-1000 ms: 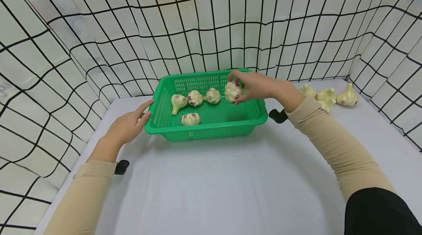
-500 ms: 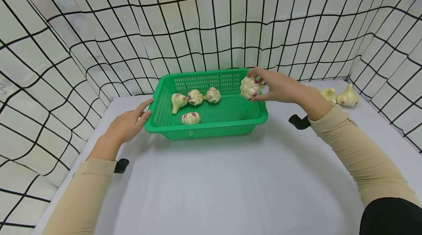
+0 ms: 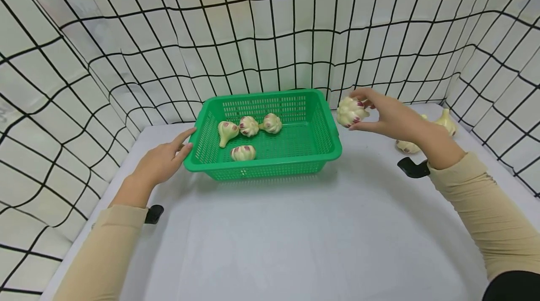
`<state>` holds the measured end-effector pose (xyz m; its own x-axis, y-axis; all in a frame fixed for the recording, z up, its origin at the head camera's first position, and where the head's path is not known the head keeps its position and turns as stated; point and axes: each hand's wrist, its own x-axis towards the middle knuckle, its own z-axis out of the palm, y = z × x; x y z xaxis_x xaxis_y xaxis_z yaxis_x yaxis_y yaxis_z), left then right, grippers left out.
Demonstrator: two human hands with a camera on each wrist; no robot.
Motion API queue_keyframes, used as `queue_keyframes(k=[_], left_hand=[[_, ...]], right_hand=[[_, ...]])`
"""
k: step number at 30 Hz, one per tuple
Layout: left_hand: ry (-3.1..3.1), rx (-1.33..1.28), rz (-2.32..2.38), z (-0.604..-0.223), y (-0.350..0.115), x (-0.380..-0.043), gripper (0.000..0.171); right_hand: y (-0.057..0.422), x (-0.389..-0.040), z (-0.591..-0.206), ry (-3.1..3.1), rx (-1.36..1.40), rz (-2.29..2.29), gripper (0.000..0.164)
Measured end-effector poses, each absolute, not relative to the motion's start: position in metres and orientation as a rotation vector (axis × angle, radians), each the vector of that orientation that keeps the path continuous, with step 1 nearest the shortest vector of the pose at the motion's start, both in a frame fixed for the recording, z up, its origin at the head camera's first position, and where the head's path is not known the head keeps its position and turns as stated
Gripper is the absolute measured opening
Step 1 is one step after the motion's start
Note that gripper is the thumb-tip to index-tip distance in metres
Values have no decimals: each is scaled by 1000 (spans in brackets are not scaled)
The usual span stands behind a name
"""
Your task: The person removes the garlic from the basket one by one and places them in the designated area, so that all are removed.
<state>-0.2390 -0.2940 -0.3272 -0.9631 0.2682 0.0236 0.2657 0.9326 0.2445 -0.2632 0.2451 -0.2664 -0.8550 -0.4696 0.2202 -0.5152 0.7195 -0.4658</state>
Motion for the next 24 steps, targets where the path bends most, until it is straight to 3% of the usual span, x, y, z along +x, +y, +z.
queue_keyframes(k=[24], left_hand=[[3074, 431, 381, -328, -297, -240, 64]], right_hand=[[325, -244, -279, -2785, 508, 907, 78]])
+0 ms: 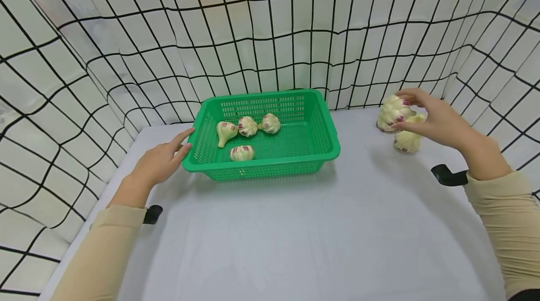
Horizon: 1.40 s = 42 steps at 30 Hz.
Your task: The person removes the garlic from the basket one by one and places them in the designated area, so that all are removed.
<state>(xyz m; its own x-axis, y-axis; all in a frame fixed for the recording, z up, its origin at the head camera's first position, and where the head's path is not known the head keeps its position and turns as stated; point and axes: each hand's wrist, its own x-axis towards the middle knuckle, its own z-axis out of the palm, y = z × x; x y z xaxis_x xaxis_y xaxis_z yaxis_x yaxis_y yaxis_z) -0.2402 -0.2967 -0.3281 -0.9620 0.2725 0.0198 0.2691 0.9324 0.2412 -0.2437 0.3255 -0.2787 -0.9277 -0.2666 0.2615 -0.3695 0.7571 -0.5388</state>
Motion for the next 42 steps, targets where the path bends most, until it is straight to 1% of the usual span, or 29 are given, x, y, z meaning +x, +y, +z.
queue_keyframes(k=[13, 20, 24, 31, 42], left_hand=[[3081, 435, 394, -330, -297, -241, 63], [3078, 429, 398, -329, -297, -241, 64], [3080, 423, 394, -329, -296, -240, 64], [3077, 424, 386, -330, -297, -242, 64], [3081, 424, 401, -329, -296, -241, 64]], right_hand=[[363, -238, -279, -2806, 309, 889, 80], [383, -235, -289, -2850, 256, 822, 79], [394, -233, -297, -2866, 217, 798, 82], [407, -227, -308, -2867, 157, 795, 78], [424, -223, -313, -3027, 109, 795, 84]])
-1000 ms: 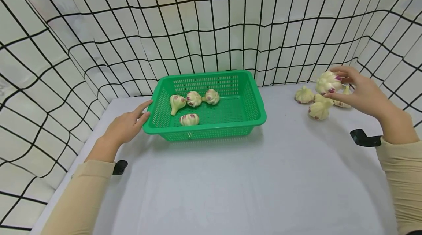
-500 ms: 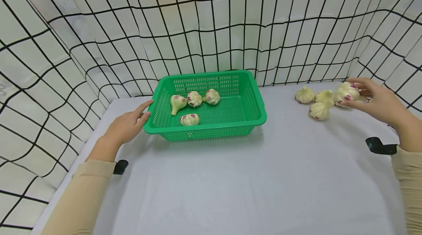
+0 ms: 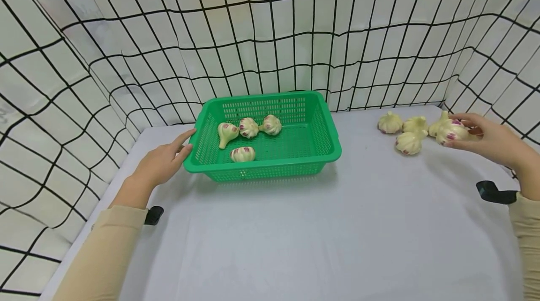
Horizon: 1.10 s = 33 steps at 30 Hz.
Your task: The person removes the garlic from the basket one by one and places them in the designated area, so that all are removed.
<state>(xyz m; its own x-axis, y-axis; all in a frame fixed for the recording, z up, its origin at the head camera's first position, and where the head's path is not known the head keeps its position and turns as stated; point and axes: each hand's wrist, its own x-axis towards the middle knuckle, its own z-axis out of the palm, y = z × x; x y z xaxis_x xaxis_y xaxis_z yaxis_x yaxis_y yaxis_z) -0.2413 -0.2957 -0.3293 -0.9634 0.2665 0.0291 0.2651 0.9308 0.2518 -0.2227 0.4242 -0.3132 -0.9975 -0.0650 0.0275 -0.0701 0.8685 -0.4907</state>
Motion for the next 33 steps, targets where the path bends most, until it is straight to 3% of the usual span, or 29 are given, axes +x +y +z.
queue_keyframes(k=[33], left_hand=[[3092, 425, 398, -330, -296, -240, 64]], right_hand=[[432, -253, -343, -3184, 139, 668, 82]])
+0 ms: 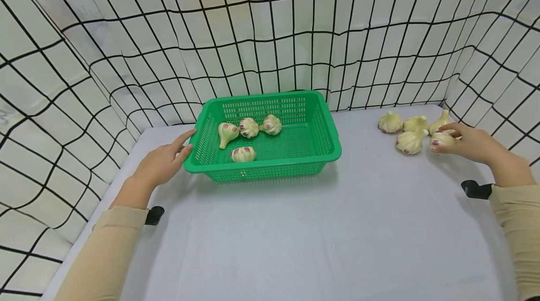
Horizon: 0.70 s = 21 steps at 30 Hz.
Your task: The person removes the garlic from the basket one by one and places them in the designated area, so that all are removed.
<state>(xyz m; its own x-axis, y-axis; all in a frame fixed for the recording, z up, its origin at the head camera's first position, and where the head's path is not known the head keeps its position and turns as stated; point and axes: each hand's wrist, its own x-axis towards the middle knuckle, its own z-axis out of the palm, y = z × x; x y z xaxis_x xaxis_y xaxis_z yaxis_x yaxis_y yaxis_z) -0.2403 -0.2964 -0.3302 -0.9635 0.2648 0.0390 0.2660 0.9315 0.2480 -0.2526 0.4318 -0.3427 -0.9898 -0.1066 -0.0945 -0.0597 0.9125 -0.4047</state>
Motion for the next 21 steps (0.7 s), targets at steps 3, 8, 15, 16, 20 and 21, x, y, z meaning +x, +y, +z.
queue_keyframes(k=[3, 8, 15, 16, 20, 21], left_hand=[[-3086, -419, -399, -330, -296, -240, 64], [-3088, -425, -403, -330, -296, -240, 64], [-3090, -424, -397, -330, -297, -241, 64], [-3090, -424, -396, -330, -297, -241, 64], [-3090, -425, -397, -331, -297, -241, 64], [-3090, -422, -397, -331, -297, -241, 64]], right_hand=[[430, -254, -342, 2958, -126, -619, 82], [427, -255, -341, 2945, -121, -597, 81], [426, -259, -344, 2945, -156, -581, 79], [426, -260, -344, 2947, -159, -574, 79], [427, -262, -347, 2955, -168, -545, 78], [428, -263, -347, 2958, -167, -540, 78]])
